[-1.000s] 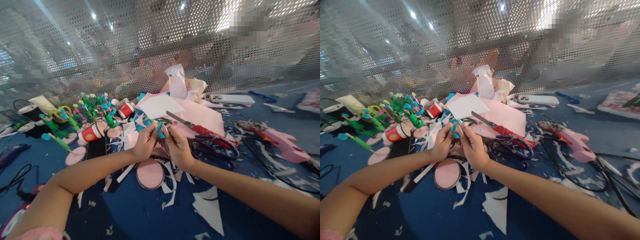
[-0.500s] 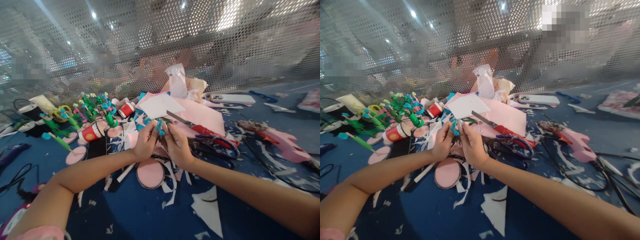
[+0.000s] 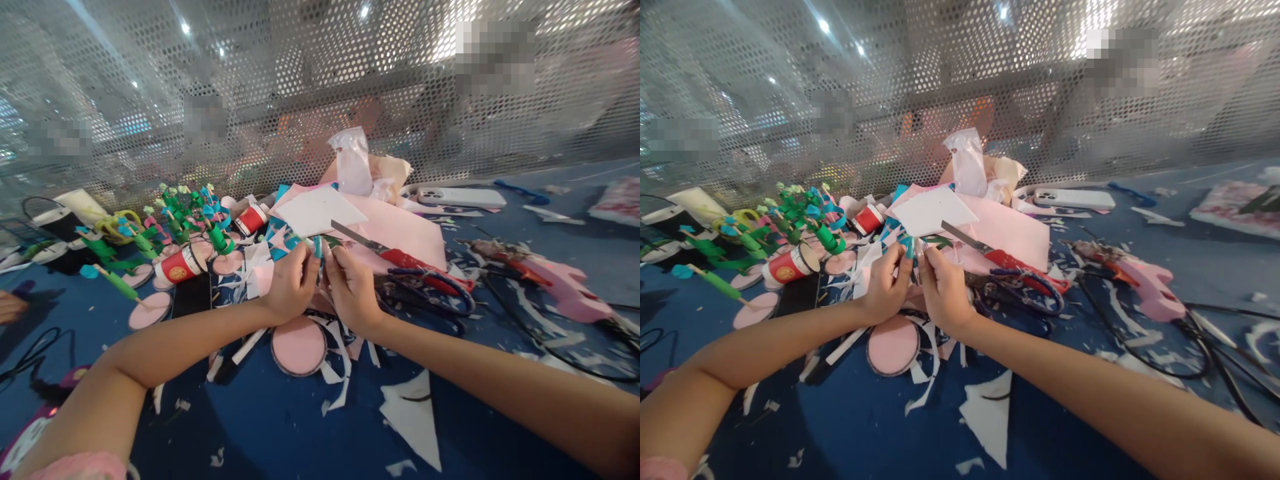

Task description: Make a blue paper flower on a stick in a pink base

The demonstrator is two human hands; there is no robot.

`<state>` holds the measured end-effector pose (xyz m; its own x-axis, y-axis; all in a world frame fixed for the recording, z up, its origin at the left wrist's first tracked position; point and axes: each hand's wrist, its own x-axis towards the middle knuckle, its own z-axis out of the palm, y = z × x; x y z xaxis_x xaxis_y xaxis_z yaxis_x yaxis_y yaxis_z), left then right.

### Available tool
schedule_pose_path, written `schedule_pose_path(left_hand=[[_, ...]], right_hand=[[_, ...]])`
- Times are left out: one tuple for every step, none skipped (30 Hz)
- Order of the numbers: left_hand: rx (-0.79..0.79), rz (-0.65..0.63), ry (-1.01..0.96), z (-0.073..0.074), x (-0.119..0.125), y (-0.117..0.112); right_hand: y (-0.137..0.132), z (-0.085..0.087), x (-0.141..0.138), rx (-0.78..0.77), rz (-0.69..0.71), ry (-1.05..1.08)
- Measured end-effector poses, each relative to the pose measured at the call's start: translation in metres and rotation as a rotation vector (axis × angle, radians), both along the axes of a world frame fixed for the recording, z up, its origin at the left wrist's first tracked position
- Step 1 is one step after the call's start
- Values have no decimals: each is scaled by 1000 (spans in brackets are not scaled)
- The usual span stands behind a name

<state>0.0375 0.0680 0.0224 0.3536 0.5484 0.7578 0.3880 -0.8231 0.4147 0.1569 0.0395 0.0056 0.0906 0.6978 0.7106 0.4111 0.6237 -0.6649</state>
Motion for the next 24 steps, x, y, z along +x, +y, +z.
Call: schedule_pose_path(left_hand=[[-12, 4, 9, 0, 0, -1], [-21, 10, 17, 0, 0, -1], [-27, 14, 24, 1, 1, -2], [-31, 16, 27, 1, 1, -2], [-36, 16, 29, 0, 1, -3], [-43, 14, 28, 0, 1, -3], [-53, 9, 27, -1, 1, -3], [-66, 4, 23, -1, 1, -3], [-82, -5, 19, -1, 1, -3], [-96, -16, 13, -2, 1, -2], [-108, -32, 9, -1, 0, -1], [-114, -47, 5, -1, -1, 1], [-107, -61, 0, 0, -3, 3], [-91, -70, -2, 1, -4, 5], [-65, -74, -2, 2, -6, 8], [-26, -77, 3, 2, -7, 12], [12, -79, 22, 3, -9, 15], [55, -92, 50, 3, -10, 19], [91, -111, 83, 3, -10, 22], [118, -131, 120, 3, -10, 25], [145, -152, 150, 2, -10, 27], [169, -169, 172, 1, -10, 28], [194, -179, 185, 1, -10, 29], [220, -186, 189, 0, -9, 30]], right_hand=[[0, 1, 0, -6, -5, -11], [-1, 1, 0, -6, -11, -22], [-1, 2, 1, 2, -19, -33], [-1, 2, 1, 14, -26, -44], [-2, 3, 1, 25, -33, -51], [-2, 3, 1, 37, -40, -55], [-2, 4, 1, 47, -45, -57], [-2, 4, 1, 57, -49, -59], [-2, 4, 1, 64, -51, -61], [-2, 3, 1, 68, -52, -61], [-1, 3, 1, 67, -54, -58], [-1, 2, 1, 59, -53, -47], [0, 2, 2, 38, -47, -22], [2, 2, 2, 5, -38, 14], [3, 2, 3, -35, -25, 61], [4, 2, 3, -77, -7, 115], [5, 3, 3, -121, 19, 172], [5, 4, 3, -164, 49, 234], [6, 6, 2, -207, 84, 300], [6, 7, 2, -251, 124, 365], [5, 9, 1, -301, 170, 422], [5, 10, 0, -354, 219, 466], [5, 11, -1, -403, 268, 494], [4, 12, -1, -440, 312, 505]])
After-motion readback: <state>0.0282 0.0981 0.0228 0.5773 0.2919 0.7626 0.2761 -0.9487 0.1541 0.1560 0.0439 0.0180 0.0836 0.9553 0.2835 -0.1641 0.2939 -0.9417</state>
